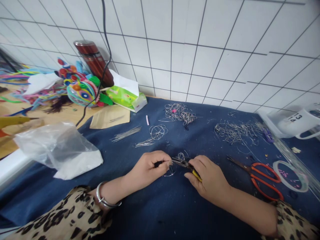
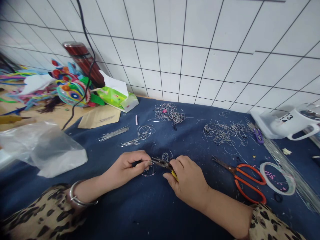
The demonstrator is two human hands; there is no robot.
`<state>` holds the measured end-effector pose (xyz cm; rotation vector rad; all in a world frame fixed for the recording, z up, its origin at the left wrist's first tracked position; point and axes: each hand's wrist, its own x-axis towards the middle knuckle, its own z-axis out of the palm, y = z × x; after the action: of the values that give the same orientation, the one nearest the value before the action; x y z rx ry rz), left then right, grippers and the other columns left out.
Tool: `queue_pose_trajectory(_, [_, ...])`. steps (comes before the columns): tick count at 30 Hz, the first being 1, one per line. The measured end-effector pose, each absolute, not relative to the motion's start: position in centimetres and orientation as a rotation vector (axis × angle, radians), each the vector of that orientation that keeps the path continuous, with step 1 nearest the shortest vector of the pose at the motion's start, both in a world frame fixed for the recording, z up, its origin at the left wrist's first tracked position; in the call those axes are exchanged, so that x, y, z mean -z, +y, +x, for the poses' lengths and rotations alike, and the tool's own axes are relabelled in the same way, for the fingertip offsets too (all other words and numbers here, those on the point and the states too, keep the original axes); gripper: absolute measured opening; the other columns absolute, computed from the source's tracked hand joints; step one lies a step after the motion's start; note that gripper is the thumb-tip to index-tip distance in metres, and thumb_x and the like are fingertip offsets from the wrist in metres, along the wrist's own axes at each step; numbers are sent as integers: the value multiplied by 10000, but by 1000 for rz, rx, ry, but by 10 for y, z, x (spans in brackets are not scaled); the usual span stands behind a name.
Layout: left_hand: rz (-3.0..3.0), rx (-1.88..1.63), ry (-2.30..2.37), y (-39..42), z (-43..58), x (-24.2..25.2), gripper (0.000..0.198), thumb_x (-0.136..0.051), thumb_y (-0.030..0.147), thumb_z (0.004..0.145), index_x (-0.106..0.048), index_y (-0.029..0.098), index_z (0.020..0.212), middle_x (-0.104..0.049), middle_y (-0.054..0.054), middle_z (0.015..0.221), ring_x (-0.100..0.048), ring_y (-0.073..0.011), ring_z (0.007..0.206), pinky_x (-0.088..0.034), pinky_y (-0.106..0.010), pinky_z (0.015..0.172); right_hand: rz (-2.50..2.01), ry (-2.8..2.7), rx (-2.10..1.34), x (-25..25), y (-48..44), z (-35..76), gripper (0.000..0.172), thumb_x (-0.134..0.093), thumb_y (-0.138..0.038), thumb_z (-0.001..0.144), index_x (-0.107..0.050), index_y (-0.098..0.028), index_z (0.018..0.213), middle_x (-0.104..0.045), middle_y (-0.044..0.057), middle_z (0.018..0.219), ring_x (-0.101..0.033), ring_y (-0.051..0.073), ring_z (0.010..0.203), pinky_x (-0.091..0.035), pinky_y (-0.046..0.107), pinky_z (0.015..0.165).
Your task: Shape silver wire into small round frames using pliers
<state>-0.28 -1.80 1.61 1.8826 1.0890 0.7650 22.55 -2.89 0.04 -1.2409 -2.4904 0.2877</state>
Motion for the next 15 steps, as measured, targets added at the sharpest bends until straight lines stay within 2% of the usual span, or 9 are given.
queue_pose_trajectory(15, [1372, -700, 998, -17, -4, -12, 123, -468, 135, 798, -557, 127, 713, -458, 29, 630, -376, -81, 585, -307, -204, 554, -1216, -2486, -320, 2, -31, 228, 320, -451, -420, 860, -549, -145, 993, -544, 83, 897, -512, 195, 824, -459, 349, 725])
